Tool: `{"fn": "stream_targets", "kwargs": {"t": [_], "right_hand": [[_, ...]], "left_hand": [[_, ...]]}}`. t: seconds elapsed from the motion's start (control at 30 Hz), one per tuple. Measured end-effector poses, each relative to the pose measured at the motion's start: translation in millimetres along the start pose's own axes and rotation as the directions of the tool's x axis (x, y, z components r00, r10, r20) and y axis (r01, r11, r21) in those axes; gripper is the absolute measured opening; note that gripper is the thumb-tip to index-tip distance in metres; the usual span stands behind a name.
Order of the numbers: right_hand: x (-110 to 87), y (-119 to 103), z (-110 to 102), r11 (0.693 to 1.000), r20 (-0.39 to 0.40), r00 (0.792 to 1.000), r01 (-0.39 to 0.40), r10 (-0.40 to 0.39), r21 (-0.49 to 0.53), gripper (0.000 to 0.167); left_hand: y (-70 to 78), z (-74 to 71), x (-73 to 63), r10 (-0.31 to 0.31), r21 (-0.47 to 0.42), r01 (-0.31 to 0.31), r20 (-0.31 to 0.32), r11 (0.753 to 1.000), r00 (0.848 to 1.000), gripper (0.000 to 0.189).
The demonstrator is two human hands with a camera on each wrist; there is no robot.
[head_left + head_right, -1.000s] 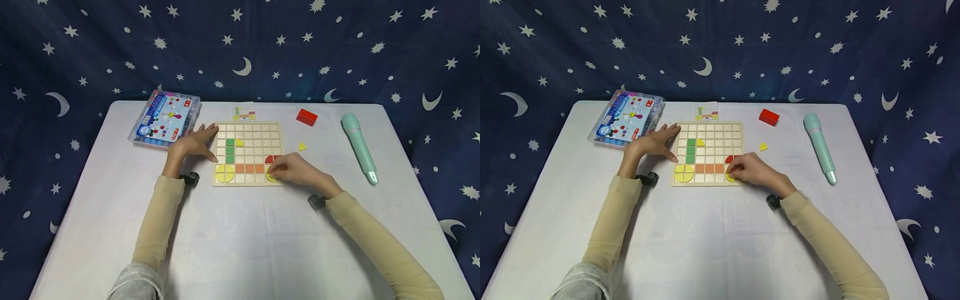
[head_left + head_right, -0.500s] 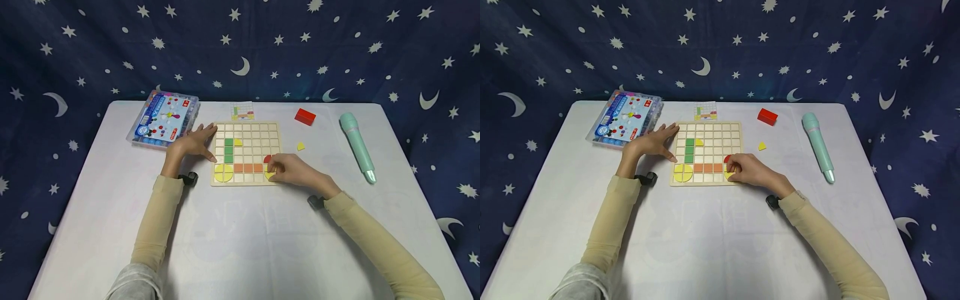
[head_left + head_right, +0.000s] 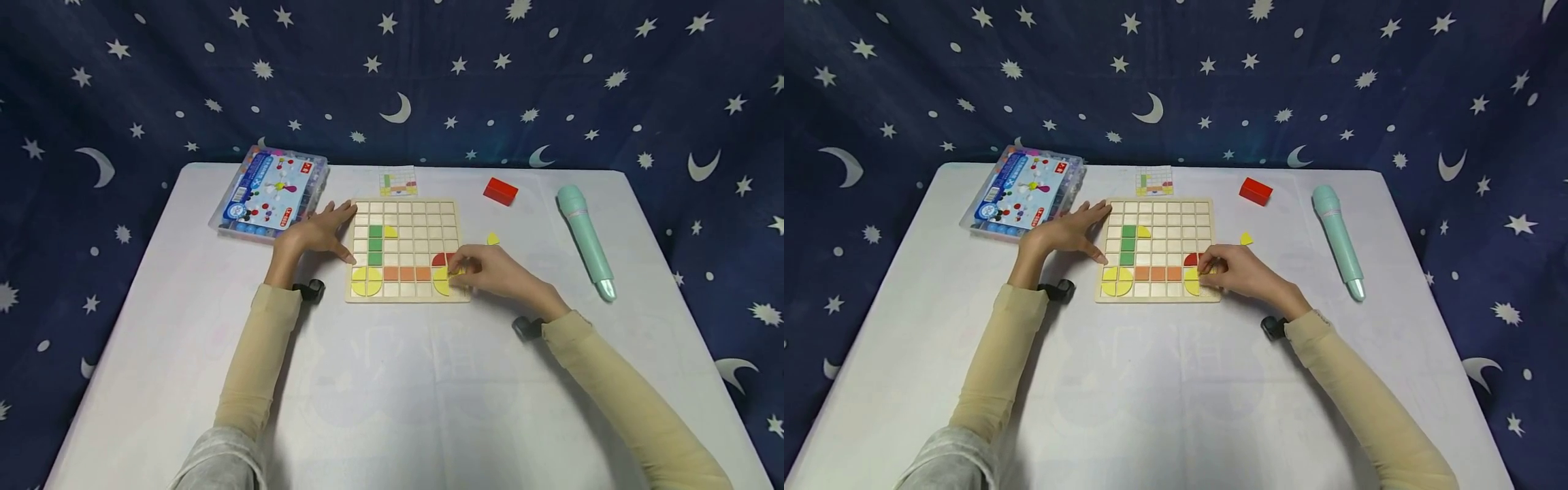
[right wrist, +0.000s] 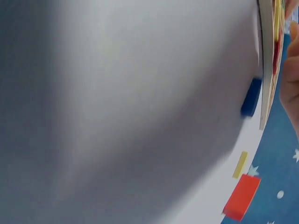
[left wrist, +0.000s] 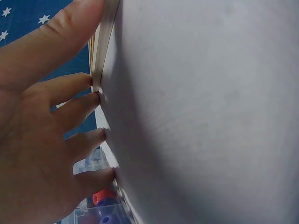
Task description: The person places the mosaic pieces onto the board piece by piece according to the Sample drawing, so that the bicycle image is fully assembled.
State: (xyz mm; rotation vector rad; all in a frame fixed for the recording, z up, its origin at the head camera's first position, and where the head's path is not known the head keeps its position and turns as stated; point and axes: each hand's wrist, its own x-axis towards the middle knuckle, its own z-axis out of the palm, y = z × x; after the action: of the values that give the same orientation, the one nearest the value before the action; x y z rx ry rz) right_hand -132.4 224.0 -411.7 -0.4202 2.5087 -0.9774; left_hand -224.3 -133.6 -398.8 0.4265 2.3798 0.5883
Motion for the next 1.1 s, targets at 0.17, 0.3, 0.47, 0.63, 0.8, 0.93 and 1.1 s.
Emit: {"fn": "stream_targets", "kwargs": {"t": [0.17,0.3,0.47,0.63,0.8,0.93,1.1], "right_hand": [[-3.5,6.6,-12.4,0.998,-0.056,0.997,-0.057,0.058,0.016,0.018],[-3.4,13.4,-20.4,0.994,-0.111,0.988,-0.111,0.111,0.007,0.02],[-3.0,24.5,-27.5,0.989,-0.154,0.977,-0.15,0.15,0.009,0.024],[-3.2,33.8,-33.9,0.988,-0.193,0.969,-0.153,0.155,0.024,0.025],[-2.0,40.2,-39.9,0.981,-0.224,0.955,-0.192,0.194,0.032,0.027],[0.2,44.9,-44.4,0.973,-0.253,0.941,-0.229,0.226,0.018,0.03],[0.4,50.1,-48.3,0.969,-0.276,0.931,-0.248,0.24,0.006,0.031]], "left_hand": [[1.1,-1.3,0.9,-0.002,0.0,0.002,0.0,1.0,1.0,0.119],[0.9,-1.3,0.7,-0.007,-0.005,0.007,-0.009,1.0,1.0,0.119],[-0.6,-0.9,1.7,-0.011,-0.003,0.011,-0.006,1.0,1.0,0.119],[0.4,0.3,0.8,-0.006,-0.009,0.006,-0.001,1.0,1.0,0.118],[1.0,0.3,1.5,-0.004,-0.009,0.004,0.0,1.0,1.0,0.118],[0.6,0.3,1.8,-0.013,-0.01,0.013,-0.002,1.0,1.0,0.119],[0.3,0.2,1.1,-0.008,-0.011,0.008,-0.004,1.0,1.0,0.119]]}}
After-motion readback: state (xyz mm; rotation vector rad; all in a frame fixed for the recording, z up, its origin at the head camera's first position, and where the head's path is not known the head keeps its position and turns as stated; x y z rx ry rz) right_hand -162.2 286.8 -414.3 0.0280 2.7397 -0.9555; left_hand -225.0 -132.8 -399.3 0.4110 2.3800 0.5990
